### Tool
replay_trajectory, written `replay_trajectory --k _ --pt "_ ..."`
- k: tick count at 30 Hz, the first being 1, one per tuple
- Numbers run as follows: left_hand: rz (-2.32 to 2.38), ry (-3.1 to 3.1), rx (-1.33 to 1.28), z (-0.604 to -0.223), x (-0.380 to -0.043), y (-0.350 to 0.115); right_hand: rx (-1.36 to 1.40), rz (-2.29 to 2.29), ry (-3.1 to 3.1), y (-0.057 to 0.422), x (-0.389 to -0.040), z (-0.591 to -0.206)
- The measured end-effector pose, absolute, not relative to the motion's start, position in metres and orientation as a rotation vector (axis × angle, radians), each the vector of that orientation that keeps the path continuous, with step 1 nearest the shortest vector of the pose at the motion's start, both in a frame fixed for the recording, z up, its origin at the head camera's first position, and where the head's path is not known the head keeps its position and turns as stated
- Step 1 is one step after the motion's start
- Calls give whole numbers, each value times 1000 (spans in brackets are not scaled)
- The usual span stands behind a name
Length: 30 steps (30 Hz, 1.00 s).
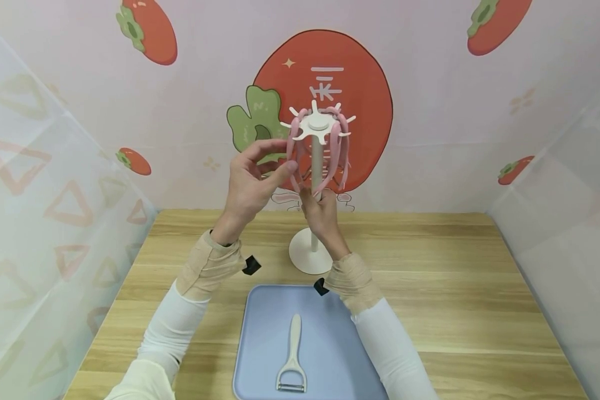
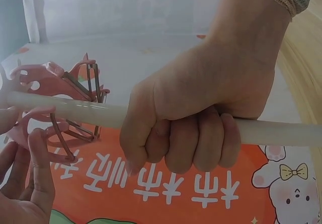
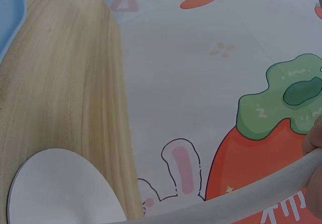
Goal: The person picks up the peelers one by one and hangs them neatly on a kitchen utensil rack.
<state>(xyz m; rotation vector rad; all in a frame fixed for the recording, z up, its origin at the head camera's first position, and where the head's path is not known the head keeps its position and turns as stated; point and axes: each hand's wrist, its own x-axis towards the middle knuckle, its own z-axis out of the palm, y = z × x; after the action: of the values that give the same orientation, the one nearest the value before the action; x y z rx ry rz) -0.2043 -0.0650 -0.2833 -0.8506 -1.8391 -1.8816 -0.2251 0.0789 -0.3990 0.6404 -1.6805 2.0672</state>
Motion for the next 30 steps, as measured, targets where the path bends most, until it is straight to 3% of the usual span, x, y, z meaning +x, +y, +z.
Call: replay_trajectory --k 21,30 --pt "-1858 -1756 -759 -296 -198 -78 666 2099 -1647 78 -224 -398" --pt "-1809 -1847 -861 -303 -185 -86 646 2065 -1664 78 -225 -400"
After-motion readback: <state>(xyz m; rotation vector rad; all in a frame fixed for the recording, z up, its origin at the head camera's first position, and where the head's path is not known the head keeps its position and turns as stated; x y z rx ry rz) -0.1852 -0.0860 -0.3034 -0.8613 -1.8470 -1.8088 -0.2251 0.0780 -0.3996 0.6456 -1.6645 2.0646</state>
